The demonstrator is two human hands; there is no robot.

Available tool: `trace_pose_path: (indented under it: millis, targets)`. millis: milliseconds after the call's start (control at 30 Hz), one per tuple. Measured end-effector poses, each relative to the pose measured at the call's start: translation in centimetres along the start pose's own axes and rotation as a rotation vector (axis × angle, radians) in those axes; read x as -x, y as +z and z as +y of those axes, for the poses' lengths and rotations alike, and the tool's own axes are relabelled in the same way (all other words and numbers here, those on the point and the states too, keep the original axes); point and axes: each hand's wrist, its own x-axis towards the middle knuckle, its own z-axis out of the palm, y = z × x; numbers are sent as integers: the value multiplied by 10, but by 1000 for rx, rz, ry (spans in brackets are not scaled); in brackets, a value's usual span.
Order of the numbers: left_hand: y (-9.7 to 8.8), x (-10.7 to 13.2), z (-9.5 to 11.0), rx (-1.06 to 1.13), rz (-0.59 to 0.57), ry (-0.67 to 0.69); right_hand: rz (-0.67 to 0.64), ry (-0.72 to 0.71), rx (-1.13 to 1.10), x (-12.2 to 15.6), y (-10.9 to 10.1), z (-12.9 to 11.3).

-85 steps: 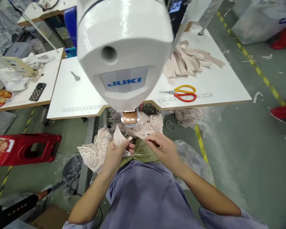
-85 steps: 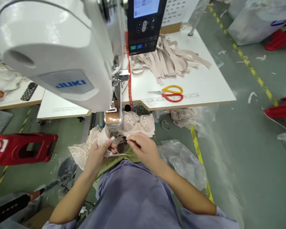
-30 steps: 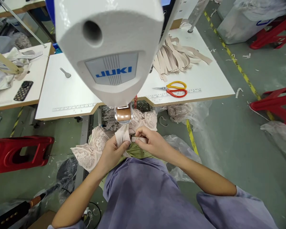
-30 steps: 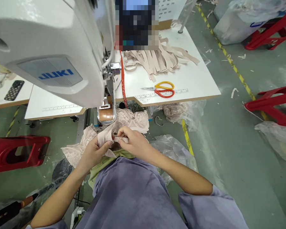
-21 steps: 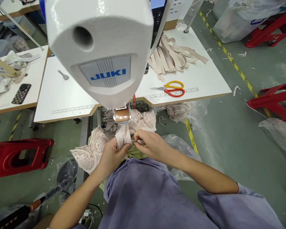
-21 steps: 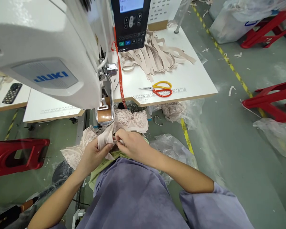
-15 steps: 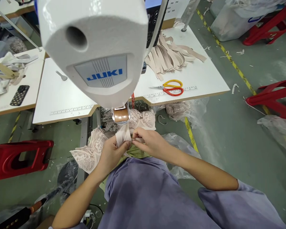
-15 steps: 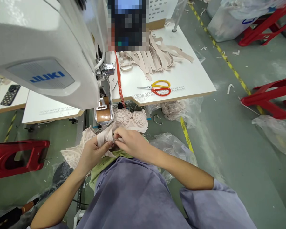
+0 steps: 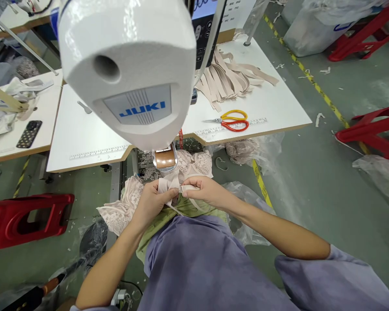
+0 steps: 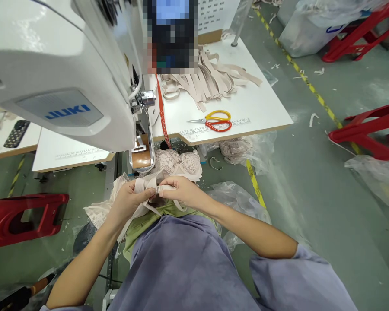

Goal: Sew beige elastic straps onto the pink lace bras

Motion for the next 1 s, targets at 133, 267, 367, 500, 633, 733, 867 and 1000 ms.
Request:
trace_pose_path:
  millis: [133,267,367,500,633,733,867,1000]
  targets:
    - [0,-1,0,1,49,-1,44,-35,120,3,3,-3]
    - [4,-1,-1,-6,125,22,116,-136,295,6,6,-6]
    - [11,4,-4,38,168,37,172,-197,402,6,8,-7]
    - [20,19,-8,45,243,47,131,-180,414,5,8,-11]
    - [22,33,-9,-23,313,90,45,-179,419,3,10,-19]
    - [19,35,-5,-46,326,124,4,-200,442,3,11,-25]
    - [10,32,-2,-64,287,100,23,-196,421,4,8,-36]
    - [4,34,-13,258,321,116,-72,-81,191,1,-4,-58]
